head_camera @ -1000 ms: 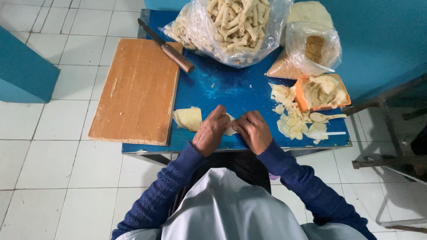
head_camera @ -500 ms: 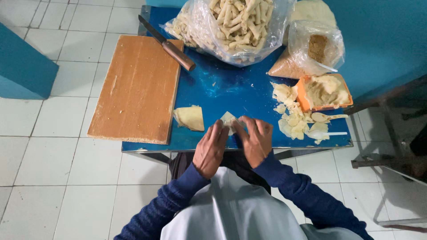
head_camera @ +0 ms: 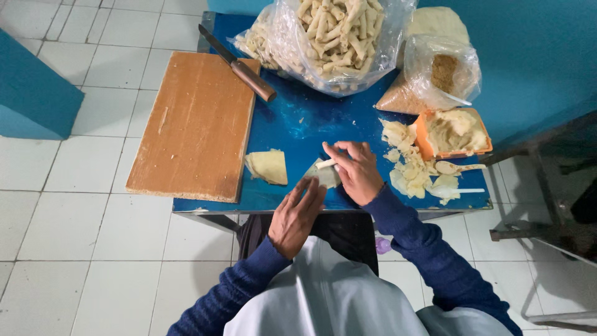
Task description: The person sits at a blue table and folds square dough pieces by hand into triangular shapes, stacking the folded pieces on the table. They occasionally use a spoon to scoop brown powder from a plastic bag and add it to a container of dough pieces.
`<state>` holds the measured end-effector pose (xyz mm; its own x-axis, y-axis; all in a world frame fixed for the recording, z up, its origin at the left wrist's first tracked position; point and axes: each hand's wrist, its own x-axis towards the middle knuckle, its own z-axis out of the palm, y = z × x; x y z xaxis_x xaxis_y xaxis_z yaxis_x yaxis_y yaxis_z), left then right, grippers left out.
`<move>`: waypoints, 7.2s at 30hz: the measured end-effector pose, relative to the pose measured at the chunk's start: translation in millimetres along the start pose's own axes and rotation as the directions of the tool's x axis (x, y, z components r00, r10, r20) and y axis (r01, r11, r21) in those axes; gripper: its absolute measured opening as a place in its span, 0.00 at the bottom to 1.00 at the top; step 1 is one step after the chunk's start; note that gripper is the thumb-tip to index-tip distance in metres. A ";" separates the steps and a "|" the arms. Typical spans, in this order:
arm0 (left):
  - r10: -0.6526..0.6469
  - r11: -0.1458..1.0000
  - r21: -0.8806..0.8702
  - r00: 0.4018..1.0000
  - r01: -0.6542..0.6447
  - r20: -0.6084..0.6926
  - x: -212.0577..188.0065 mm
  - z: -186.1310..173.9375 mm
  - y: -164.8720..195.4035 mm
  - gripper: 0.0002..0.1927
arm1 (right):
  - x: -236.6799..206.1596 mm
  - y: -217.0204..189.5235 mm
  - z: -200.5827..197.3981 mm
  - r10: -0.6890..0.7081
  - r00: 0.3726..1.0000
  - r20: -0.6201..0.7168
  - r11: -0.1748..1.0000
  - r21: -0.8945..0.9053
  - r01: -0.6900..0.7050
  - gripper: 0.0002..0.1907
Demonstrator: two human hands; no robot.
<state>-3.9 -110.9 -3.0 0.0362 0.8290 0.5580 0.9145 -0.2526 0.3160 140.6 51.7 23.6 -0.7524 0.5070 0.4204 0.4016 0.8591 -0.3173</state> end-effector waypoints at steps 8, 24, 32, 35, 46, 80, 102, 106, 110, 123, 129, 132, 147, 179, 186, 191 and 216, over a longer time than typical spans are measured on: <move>-0.003 0.999 0.047 1.000 0.001 0.031 3.3 -2.5 3.5 0.26 | 6.1 6.8 2.9 0.020 1.000 0.021 0.995 0.094 -0.022 0.28; -0.021 1.000 0.004 0.999 0.021 0.043 2.4 0.2 1.4 0.25 | 83.8 103.2 -192.2 -0.058 0.940 -0.337 0.998 -0.013 0.057 0.09; -0.042 0.999 -0.005 0.999 0.042 -0.022 6.2 -5.0 -0.9 0.21 | 29.4 147.4 -168.3 0.352 0.925 -0.141 0.706 -0.609 -0.362 0.06; -0.193 0.981 0.016 0.980 0.194 -0.054 9.4 -7.4 -2.5 0.17 | 25.0 141.2 -158.6 0.321 0.926 -0.197 0.716 -0.590 -0.373 0.03; -0.344 0.923 0.140 0.933 0.357 -0.110 23.0 5.5 -5.1 0.13 | 17.7 139.7 -154.8 0.244 0.908 -0.341 0.874 -0.327 -0.358 0.01; -0.472 0.799 -0.474 0.874 0.370 -0.113 29.2 2.3 2.0 0.23 | -30.4 20.1 -44.4 0.328 0.943 0.054 0.897 0.295 -0.329 0.04; -0.440 0.791 -0.534 0.884 0.300 -0.155 27.9 5.3 -4.6 0.13 | -47.8 17.2 -57.5 0.025 0.945 -0.325 0.999 -0.014 -0.031 0.07; -0.397 0.832 -0.485 0.900 0.269 -0.181 28.7 3.3 -3.7 0.11 | -53.7 65.0 -102.4 0.157 0.857 -0.490 0.969 -0.093 -0.230 0.03; -0.387 0.826 -0.502 0.906 0.258 -0.170 31.2 1.0 -3.6 0.11 | -38.9 123.3 -142.3 0.078 0.812 -0.579 0.885 -0.334 -0.323 0.06; -0.416 0.814 -0.494 0.900 0.304 -0.131 32.0 1.4 -5.3 0.10 | -29.2 -0.3 -28.4 0.097 0.990 -0.104 0.995 -0.009 -0.098 0.14; -0.362 0.847 -0.477 0.912 0.236 -0.192 37.0 3.4 -3.8 0.07 | -29.6 -4.5 -14.0 0.168 0.980 -0.107 0.985 0.063 -0.162 0.06; -0.337 0.860 -0.465 0.919 0.212 -0.205 38.4 4.2 -4.3 0.07 | -30.9 -3.5 -11.5 0.141 0.982 -0.124 0.989 0.056 -0.135 0.05; -0.384 0.812 -0.493 0.922 0.312 -0.048 38.5 9.4 -9.1 0.04 | -27.8 -22.1 -14.4 0.241 0.967 -0.084 0.940 0.267 -0.211 0.07; -0.166 0.946 -0.294 0.984 0.138 -0.071 53.3 2.8 -23.7 0.01 | -10.9 -24.7 3.8 0.023 0.992 -0.121 0.990 0.141 -0.006 0.04; -0.163 0.908 -0.392 0.987 0.148 -0.006 48.4 -5.6 -21.6 0.01 | -18.0 -24.3 3.1 -0.111 0.984 -0.136 0.992 0.038 0.117 0.07; -0.171 0.899 -0.398 0.983 0.182 0.062 46.0 -4.7 -21.8 0.04 | -12.2 -19.5 1.3 -0.064 0.992 -0.107 0.993 0.093 0.074 0.05; -0.122 0.991 -0.069 0.988 0.115 -0.092 55.2 -7.2 -26.9 0.04 | -8.7 -24.2 4.2 -0.181 0.972 -0.149 0.976 -0.149 0.159 0.06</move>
<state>-29.4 -61.9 24.8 -0.1126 0.8039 0.5840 0.8827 -0.1889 0.4302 135.2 26.2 24.1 -0.7263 0.3476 0.5930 0.3501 0.9295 -0.1160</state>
